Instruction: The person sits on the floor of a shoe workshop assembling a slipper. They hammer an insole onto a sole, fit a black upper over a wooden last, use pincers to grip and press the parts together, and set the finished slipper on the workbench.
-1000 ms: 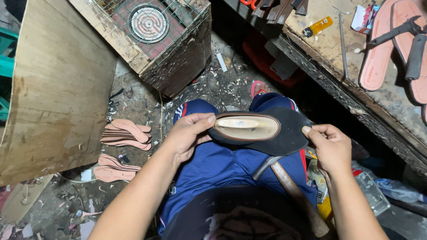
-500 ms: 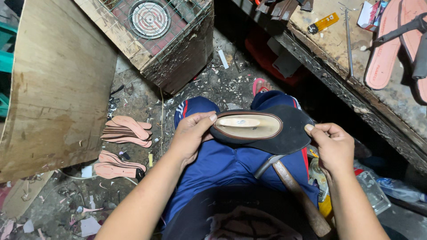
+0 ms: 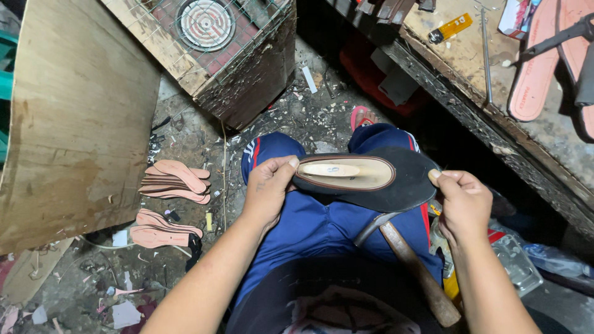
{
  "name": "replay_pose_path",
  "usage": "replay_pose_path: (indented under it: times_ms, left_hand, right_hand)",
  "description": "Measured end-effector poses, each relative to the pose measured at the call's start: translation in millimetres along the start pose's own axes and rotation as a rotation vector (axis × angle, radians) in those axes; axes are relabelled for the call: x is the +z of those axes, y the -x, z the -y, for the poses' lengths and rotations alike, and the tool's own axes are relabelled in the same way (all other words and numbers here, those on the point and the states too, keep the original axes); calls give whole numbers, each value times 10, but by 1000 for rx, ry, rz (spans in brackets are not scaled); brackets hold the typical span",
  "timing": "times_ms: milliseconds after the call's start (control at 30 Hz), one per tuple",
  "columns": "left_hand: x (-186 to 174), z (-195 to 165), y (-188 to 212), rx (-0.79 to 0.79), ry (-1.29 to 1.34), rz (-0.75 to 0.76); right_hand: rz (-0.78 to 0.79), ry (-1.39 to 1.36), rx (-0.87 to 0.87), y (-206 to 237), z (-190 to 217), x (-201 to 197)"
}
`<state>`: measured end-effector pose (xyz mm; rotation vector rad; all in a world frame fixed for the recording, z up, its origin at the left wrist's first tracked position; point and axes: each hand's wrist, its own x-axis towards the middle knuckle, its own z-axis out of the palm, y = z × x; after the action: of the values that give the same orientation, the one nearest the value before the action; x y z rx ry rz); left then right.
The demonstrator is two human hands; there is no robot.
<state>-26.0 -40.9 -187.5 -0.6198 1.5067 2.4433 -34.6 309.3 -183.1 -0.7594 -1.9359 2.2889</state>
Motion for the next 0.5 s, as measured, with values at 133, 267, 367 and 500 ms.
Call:
replay_pose_path:
  times_ms: [133, 267, 367, 500]
  left_hand:
    - [-2, -31, -2, -16, 28, 12]
    - [-10, -213, 117, -159, 23, 80]
    - [80, -328, 364, -188, 52, 410]
    - [427, -359, 683, -201, 119, 805]
  right_hand:
    - [-35, -27, 57, -67, -81, -59]
    - [29, -70, -14, -201, 121, -21]
    - [137, -63, -88, -351, 542, 101]
    - [304, 146, -120, -456, 1153, 475]
